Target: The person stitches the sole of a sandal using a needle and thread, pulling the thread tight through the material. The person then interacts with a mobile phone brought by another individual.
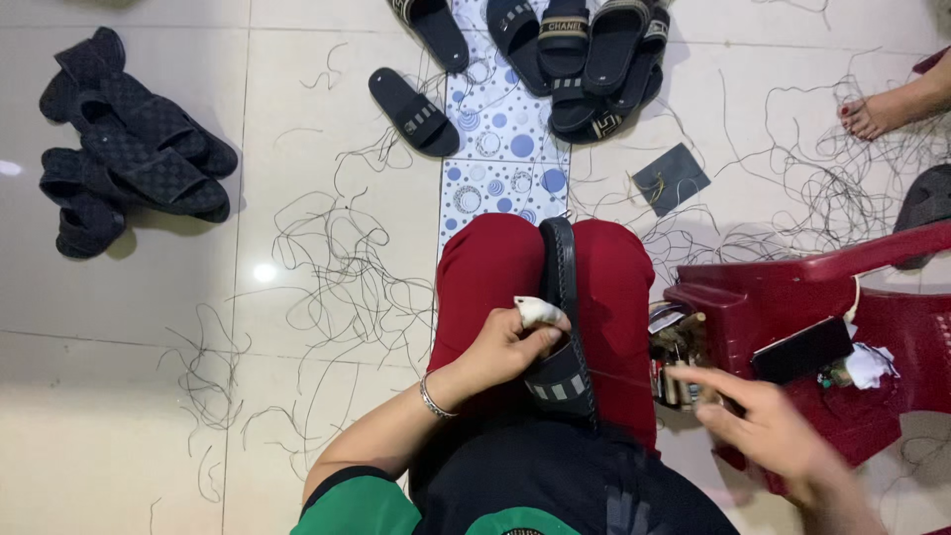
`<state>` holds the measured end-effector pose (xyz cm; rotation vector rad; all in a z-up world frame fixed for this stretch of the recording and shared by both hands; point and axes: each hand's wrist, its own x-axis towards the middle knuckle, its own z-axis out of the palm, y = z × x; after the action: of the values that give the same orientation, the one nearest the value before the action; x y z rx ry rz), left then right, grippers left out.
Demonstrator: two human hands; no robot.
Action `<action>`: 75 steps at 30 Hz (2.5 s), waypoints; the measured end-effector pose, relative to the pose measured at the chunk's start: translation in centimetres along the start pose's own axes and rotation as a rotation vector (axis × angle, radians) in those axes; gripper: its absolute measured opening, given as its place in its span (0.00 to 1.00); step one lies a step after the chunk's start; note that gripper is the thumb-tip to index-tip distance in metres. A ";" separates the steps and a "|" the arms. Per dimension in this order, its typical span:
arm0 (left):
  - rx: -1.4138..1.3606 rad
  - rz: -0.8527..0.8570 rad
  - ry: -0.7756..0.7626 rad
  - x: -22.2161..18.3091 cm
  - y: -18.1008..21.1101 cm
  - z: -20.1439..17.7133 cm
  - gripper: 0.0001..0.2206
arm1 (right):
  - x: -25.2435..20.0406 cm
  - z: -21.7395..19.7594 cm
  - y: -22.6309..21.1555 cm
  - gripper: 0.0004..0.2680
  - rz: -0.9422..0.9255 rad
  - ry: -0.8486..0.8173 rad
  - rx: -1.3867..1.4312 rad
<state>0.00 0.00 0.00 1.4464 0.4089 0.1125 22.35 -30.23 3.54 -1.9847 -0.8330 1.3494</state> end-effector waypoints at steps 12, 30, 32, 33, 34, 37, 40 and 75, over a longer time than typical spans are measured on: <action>0.526 0.520 0.394 -2.0 2.6 -2.5 0.10 | 1.8 4.5 -4.4 0.13 -0.347 -0.267 -0.364; 0.760 -0.019 -0.016 -6.2 2.1 -3.4 0.09 | 2.9 -3.6 4.9 0.08 0.216 1.087 0.742; 0.884 -0.153 -0.130 -7.1 0.3 -5.1 0.15 | 3.2 -13.5 27.7 0.04 0.290 1.132 0.846; 1.004 -0.291 -0.248 -7.5 -0.7 -5.9 0.24 | 1.1 -14.4 36.9 0.14 0.368 1.176 0.950; 1.004 -0.290 -0.248 -7.6 -0.1 -6.2 0.24 | 1.0 -13.1 35.0 0.14 0.368 1.177 0.950; 0.544 -0.259 -0.400 -7.7 1.0 -6.6 0.18 | 2.9 -10.7 22.1 0.16 0.182 1.406 0.549; -0.250 -0.077 -0.555 -6.5 0.9 -5.7 0.21 | 1.8 2.3 0.6 0.12 0.034 1.030 0.405; -0.989 -0.080 0.635 -0.4 -11.5 -18.6 0.14 | 8.0 10.4 1.0 0.14 -0.148 -0.073 0.965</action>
<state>-8.56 15.81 -12.40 0.3852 0.7848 0.6265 15.01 -23.40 -5.03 -1.1010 -0.2390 1.3684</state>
